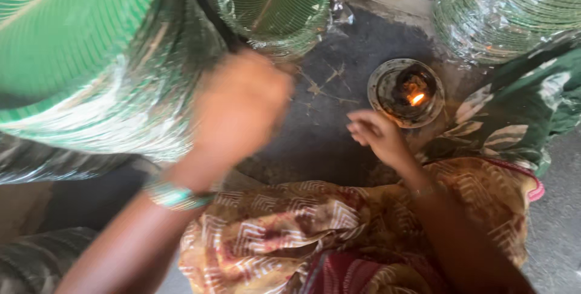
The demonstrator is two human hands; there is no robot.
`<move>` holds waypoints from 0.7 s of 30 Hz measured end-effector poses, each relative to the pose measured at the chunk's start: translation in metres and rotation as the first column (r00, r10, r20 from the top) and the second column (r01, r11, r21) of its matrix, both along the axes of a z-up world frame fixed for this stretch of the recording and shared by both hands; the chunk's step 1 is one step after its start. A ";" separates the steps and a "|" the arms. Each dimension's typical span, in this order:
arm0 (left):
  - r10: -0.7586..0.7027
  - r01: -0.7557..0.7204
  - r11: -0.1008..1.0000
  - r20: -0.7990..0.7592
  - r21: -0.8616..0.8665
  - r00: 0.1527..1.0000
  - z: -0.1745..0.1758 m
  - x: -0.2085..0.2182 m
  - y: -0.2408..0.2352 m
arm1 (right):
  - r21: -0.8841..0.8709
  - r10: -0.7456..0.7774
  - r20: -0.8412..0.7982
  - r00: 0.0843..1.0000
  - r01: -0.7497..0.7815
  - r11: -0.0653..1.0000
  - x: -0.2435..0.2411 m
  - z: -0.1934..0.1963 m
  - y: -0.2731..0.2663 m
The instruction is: The person sits on the floor and wraps stacks of green leaf-patterned plates with clear plastic film. They use a small flame from a nearby oil lamp to heat and seal the plastic around each stack before placing it aside.
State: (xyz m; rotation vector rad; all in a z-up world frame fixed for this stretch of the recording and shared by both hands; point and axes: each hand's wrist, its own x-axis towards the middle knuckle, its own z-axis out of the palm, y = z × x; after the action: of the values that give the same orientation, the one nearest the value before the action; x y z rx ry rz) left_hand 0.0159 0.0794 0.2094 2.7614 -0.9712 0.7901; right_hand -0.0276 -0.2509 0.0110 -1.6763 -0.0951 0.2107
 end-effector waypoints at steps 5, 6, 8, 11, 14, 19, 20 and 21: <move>0.517 -0.489 0.781 0.036 0.388 0.855 -0.159 0.121 -0.045 | -0.070 -0.080 -0.083 0.993 0.074 0.995 -0.031 -0.031 -0.042; 0.637 -0.519 0.682 -0.069 0.515 0.768 -0.182 0.150 -0.041 | -0.041 -0.063 -0.081 0.995 0.060 0.997 -0.035 -0.030 -0.048; 0.804 -0.505 0.512 -0.183 0.695 0.565 -0.206 0.208 -0.020 | -0.033 -0.068 -0.116 0.991 0.065 0.997 -0.029 -0.026 -0.045; 0.834 -0.558 0.543 -0.325 0.628 0.446 -0.234 0.260 -0.002 | -0.057 -0.051 -0.081 0.995 0.047 0.997 -0.018 -0.014 -0.052; 0.733 -0.673 0.660 -0.483 0.334 0.479 -0.250 0.276 0.013 | -0.043 -0.054 -0.031 0.998 0.053 0.998 -0.014 -0.010 -0.049; 0.445 -0.601 0.681 -0.415 -0.420 0.794 -0.188 0.311 0.004 | -0.004 -0.037 -0.023 0.999 0.037 0.999 -0.013 -0.015 -0.047; 0.385 -0.383 0.783 -0.101 -0.491 0.917 -0.161 0.315 -0.006 | -0.018 -0.022 -0.031 0.999 0.022 1.000 -0.017 -0.016 -0.046; 0.280 -0.143 0.864 0.225 -0.482 0.933 -0.129 0.318 -0.020 | -0.033 -0.004 -0.036 0.999 0.003 0.999 -0.020 -0.017 -0.046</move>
State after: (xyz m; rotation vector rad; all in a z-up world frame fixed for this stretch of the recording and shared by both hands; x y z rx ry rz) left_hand 0.3340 0.0596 0.0800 2.3946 -0.4246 1.2971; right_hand -0.0480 -0.2969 -0.0059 -1.7051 -0.0620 0.2408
